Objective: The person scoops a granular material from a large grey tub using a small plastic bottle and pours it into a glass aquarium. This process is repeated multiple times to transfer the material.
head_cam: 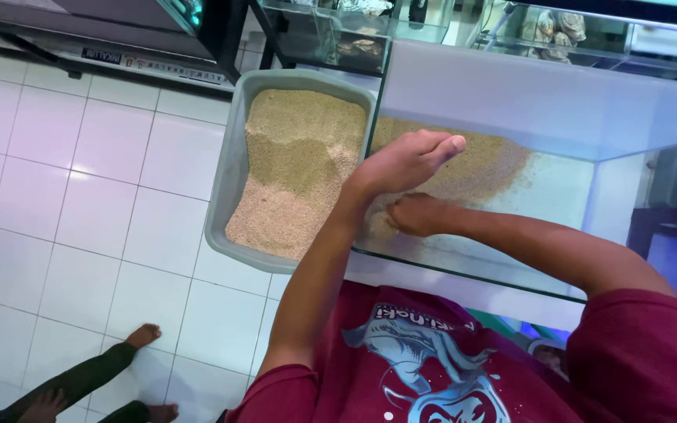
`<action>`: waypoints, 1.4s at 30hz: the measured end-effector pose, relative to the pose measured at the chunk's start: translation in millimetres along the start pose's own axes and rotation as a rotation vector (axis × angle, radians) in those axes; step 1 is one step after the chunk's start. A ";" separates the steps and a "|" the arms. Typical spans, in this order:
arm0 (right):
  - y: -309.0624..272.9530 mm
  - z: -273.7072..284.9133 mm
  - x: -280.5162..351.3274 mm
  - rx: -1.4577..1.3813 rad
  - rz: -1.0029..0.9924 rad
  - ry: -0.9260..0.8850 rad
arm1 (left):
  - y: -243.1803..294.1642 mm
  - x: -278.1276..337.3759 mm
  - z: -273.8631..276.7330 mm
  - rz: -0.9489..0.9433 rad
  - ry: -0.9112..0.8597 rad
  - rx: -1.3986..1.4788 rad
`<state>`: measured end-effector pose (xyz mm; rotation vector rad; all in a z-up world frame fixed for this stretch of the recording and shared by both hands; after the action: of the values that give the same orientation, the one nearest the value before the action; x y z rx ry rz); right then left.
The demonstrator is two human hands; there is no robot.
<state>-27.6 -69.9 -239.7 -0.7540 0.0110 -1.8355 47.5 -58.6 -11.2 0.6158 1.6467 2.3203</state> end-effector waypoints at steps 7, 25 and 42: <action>-2.6 2.8 14.2 0.017 -0.015 -0.027 | 24.2 11.2 12.3 -0.049 0.072 0.021; 58.0 -16.0 33.4 -0.208 -0.176 -0.064 | 27.7 14.6 9.7 -0.014 -0.001 -0.048; 104.0 -8.9 88.2 -0.141 -0.373 -0.084 | -7.4 2.3 -3.0 0.030 -0.065 -0.067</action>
<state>38.1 -189.6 -240.7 -0.9824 -0.0583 -2.1711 43.6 -57.6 -18.5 0.6987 1.5351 2.3399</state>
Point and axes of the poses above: each hand's wrist, its own x-axis away from the middle knuckle, its own z-axis out of the back of the hand, y = z × x, the point moved 10 cm from there along -x, towards the middle knuckle, and after that the axes turned 3 degrees about y, right-handed, at the moved point
